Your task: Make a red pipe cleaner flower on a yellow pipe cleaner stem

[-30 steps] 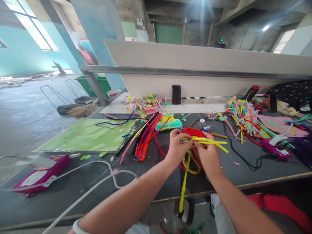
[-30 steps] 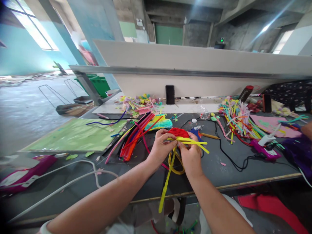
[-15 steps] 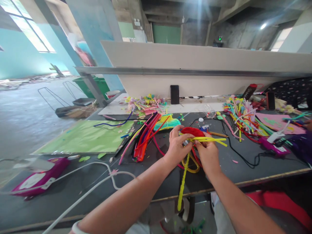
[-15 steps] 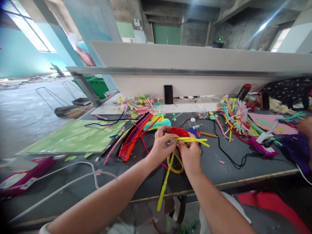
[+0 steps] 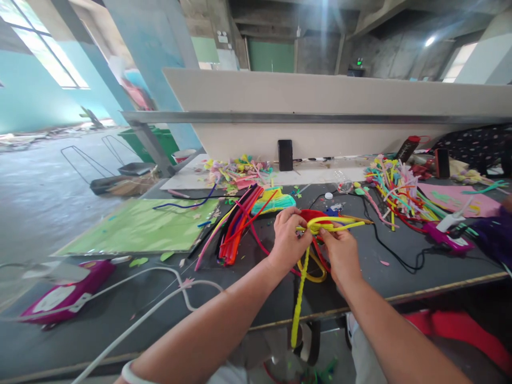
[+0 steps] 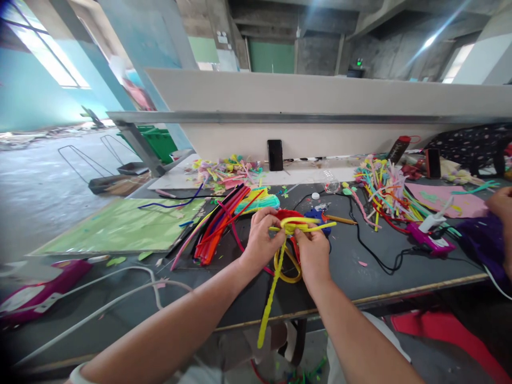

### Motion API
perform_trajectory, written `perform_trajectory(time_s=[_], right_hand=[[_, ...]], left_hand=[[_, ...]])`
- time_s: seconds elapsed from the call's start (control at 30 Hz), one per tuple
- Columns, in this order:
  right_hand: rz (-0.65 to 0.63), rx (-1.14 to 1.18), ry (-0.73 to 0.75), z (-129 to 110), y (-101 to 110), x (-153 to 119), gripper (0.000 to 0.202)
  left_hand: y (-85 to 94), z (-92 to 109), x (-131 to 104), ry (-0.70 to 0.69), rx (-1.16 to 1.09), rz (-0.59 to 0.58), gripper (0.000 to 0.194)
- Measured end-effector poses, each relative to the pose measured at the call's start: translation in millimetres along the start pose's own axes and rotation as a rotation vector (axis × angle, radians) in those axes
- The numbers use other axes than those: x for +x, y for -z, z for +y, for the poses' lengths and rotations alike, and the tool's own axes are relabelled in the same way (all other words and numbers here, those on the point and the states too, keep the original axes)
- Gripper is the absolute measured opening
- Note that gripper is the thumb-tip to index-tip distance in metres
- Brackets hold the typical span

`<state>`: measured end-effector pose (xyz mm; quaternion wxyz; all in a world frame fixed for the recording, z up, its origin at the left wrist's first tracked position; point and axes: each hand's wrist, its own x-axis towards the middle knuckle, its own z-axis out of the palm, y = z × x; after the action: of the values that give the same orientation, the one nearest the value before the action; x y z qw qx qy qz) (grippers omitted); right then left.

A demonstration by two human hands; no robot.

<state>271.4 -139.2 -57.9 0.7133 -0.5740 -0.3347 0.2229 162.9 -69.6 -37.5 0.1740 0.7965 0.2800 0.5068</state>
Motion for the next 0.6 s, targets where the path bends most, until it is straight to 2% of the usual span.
perform_trajectory(time_s=[0.13, 0.33, 0.43, 0.5, 0.6], right_hand=[[-0.001, 0.043, -0.065, -2.5, 3.3, 0.9, 0.034], [0.014, -0.039, -0.001, -2.9, 5.4, -0.9, 0.039], [0.025, -0.017, 0.005, -3.8, 4.3, -1.9, 0.041], [0.03, 0.017, -0.009, -5.3, 4.5, -1.7, 0.04], [0.039, 0.091, -0.045, -7.7, 6.7, -0.2, 0.038]], left_hand=[[0.3, -1.2, 0.7, 0.048, -0.07, 0.02, 0.017], [2.4, 4.3, -0.3, 0.036, -0.059, -0.057, 0.01], [1.9, 8.2, -1.4, 0.071, -0.095, -0.004, 0.008], [1.0, 9.1, -2.9, 0.115, -0.135, 0.048, 0.01], [-1.2, 6.4, -6.4, 0.26, -0.224, 0.076, 0.01]])
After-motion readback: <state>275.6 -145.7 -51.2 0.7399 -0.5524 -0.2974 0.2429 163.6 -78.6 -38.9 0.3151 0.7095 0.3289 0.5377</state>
